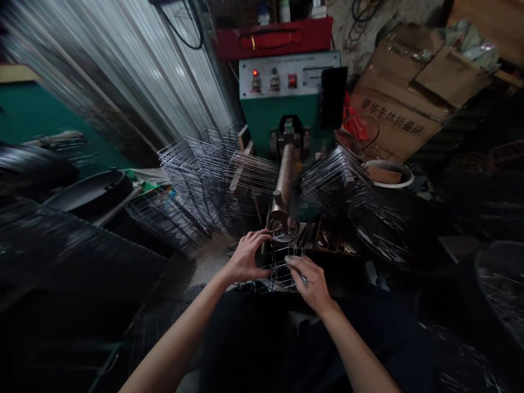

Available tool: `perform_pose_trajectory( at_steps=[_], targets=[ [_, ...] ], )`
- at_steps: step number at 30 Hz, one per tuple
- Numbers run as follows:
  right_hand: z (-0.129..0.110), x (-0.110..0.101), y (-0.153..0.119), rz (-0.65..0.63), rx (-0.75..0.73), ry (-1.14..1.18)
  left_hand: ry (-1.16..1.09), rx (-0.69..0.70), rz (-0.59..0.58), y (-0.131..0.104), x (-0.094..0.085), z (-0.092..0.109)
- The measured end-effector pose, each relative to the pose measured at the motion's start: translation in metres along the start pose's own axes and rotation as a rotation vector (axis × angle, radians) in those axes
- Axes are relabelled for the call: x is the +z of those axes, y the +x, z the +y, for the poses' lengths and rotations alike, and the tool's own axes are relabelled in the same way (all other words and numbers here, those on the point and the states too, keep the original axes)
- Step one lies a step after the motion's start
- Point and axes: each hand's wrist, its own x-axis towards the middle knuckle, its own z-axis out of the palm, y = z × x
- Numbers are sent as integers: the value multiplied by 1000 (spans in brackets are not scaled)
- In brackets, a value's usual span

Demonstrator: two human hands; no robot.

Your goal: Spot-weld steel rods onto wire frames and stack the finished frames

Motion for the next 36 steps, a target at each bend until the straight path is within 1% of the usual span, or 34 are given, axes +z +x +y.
perform_pose_trajectory(
  at_steps=[6, 12, 16, 20, 23, 29, 33, 36],
  targets=[
    [0, 0, -1, 6, 18, 16, -32, 15, 9, 0, 5, -1],
    [0, -5, -2, -11, 38, 27, 12, -4, 13, -3, 3, 7],
    [2, -8, 8, 12, 47, 11, 61, -31, 10, 7, -4, 8],
    [8, -5, 23, 46, 30, -17, 74, -30, -19, 24, -11, 3],
    [14, -2, 29, 56, 32, -26, 101, -27, -24, 31, -15, -1],
    [20, 4, 31, 64, 22, 3, 133, -2, -39, 37, -21, -5],
    [18, 4, 33, 71, 25, 17, 125, 15, -46, 39, -19, -8],
    [16, 4, 32, 80, 31, 10, 129, 18, -25, 36, -17, -6]
  ],
)
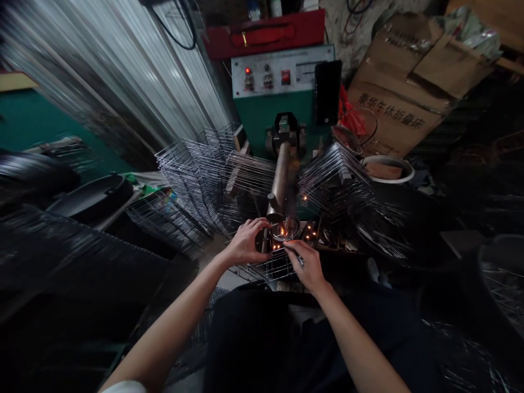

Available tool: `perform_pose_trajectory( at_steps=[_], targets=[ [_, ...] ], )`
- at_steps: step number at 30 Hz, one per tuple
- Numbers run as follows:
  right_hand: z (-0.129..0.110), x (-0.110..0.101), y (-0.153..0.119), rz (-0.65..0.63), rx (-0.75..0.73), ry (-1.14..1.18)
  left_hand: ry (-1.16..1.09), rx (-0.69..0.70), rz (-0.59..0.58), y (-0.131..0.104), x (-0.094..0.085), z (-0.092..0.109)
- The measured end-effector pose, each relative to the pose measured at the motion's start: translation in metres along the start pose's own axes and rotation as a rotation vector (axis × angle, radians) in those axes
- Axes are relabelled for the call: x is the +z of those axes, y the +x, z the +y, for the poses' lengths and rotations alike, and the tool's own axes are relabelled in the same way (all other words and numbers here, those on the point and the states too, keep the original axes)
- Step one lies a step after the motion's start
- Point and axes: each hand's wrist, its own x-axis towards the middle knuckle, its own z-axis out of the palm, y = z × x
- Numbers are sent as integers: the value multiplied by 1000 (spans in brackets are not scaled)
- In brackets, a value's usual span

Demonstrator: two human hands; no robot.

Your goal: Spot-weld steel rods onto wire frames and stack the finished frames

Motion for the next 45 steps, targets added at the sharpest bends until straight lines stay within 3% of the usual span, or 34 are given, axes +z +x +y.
perform_pose_trajectory(
  at_steps=[8, 13, 20, 27, 30, 33, 36, 39, 42, 45],
  targets=[
    [11, -2, 10, 116, 107, -81, 33, -15, -3, 21, -2, -6],
    [26, -2, 17, 41, 94, -82, 4, 27, 7, 36, -2, -20],
    [33, 1, 19, 29, 94, -82, -8, 61, -2, 39, 2, -33],
    [32, 0, 21, 7, 122, -98, -39, 55, 9, 40, 4, -27],
    [36, -13, 11, -21, 160, -103, -62, 43, 15, 30, -1, -29],
    [41, -45, -12, -81, 270, -38, -151, -30, 88, 0, -1, -55],
    [39, -82, -40, -132, 528, 97, -446, -193, 149, -46, 22, -92],
    [28, -104, -60, -70, 763, 185, -848, -374, 60, -81, 64, -113],
    [10, -101, -65, -5, 850, 226, -1146, -394, 37, -87, 98, -111],
    [-10, -84, -60, -24, 888, 263, -1299, -361, 101, -78, 105, -103]
  ],
)
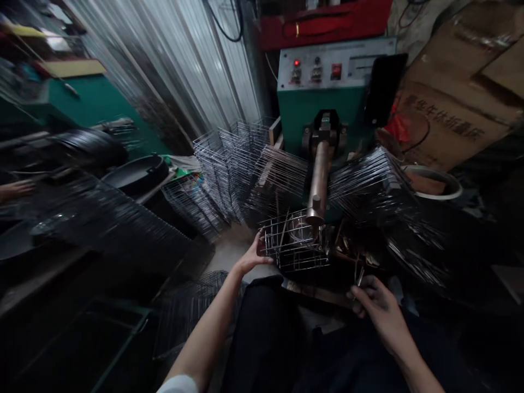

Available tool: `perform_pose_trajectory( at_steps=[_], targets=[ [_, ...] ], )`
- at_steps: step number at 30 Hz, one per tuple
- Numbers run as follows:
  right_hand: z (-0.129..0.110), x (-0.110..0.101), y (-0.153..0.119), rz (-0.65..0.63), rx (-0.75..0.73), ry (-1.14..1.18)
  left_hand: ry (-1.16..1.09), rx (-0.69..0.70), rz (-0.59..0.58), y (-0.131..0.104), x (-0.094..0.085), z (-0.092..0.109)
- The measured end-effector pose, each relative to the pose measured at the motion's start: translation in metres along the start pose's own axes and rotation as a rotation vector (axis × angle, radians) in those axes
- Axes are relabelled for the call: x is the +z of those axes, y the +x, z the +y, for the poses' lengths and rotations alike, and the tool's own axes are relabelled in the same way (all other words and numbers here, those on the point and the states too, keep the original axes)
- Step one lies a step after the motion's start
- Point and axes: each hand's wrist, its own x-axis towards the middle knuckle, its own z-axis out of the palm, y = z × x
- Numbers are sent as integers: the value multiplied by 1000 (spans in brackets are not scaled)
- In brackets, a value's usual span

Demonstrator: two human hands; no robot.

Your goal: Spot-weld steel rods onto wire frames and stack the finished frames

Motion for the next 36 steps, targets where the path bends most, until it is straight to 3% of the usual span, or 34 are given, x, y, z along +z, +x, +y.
perform_pose_trajectory(
  at_steps=[4, 8, 11, 13, 16, 20, 26, 31, 36],
  targets=[
    [-20, 26, -14, -119, 20, 12, -10, 40, 70, -4, 3, 16],
    [-43, 35, -36, -310, 4, 72, 144, 116, 100, -28, 18, 27],
    [-65, 38, -46, -482, -134, 1, 289, 194, 47, -41, 44, 35],
    [-77, 43, -46, -523, -293, -182, 397, 232, 5, -43, 64, 42],
    [-81, 53, -32, -459, -545, -499, 566, 253, -21, -37, 93, 53],
    [-62, 53, -9, -373, -830, -791, 710, 229, 25, -23, 124, 58],
    [-29, 37, 2, -235, -1063, -1137, 732, 216, 58, -10, 146, 53],
    [-26, 31, 3, -212, -1146, -1074, 742, 203, 68, -10, 152, 56],
    [-29, 32, 7, -224, -1137, -957, 785, 187, 67, -7, 154, 56]
  ],
)
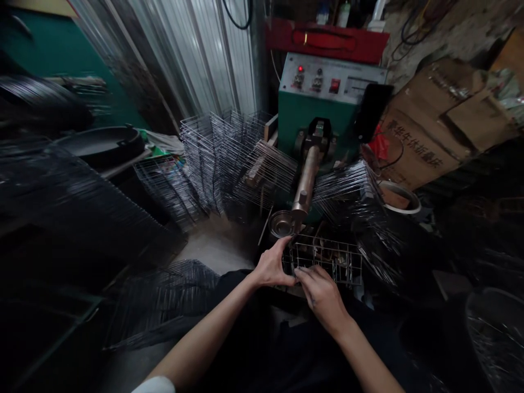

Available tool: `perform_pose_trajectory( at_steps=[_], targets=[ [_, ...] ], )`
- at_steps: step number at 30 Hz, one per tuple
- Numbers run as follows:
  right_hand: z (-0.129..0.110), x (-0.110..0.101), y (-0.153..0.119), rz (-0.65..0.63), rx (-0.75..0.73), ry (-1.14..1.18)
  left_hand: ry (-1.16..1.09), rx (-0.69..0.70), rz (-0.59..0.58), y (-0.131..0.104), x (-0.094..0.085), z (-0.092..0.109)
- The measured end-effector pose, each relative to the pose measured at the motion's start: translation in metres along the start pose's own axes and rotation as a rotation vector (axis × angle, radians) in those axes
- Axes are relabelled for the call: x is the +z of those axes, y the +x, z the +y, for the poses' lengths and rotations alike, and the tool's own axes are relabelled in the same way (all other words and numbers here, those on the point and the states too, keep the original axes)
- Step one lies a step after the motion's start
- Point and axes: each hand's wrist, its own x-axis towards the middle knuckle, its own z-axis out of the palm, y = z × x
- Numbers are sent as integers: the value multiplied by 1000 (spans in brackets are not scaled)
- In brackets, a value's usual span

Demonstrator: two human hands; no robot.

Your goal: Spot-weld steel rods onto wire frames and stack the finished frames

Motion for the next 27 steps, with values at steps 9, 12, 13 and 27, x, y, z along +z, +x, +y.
perform_pose_trajectory(
  at_steps=[9, 12, 13, 27],
  targets=[
    [2, 2, 4, -21, -2, 56, -19, -15, -18, 0, 3, -4],
    [1, 2, 5, -18, -6, 58, 4, -24, -38, 0, 0, -4],
    [0, 2, 5, -14, -6, 60, 13, -28, -38, 0, 0, -4],
    [13, -2, 29, -6, -15, 86, 22, -37, 9, 18, -9, -7]
  ],
)
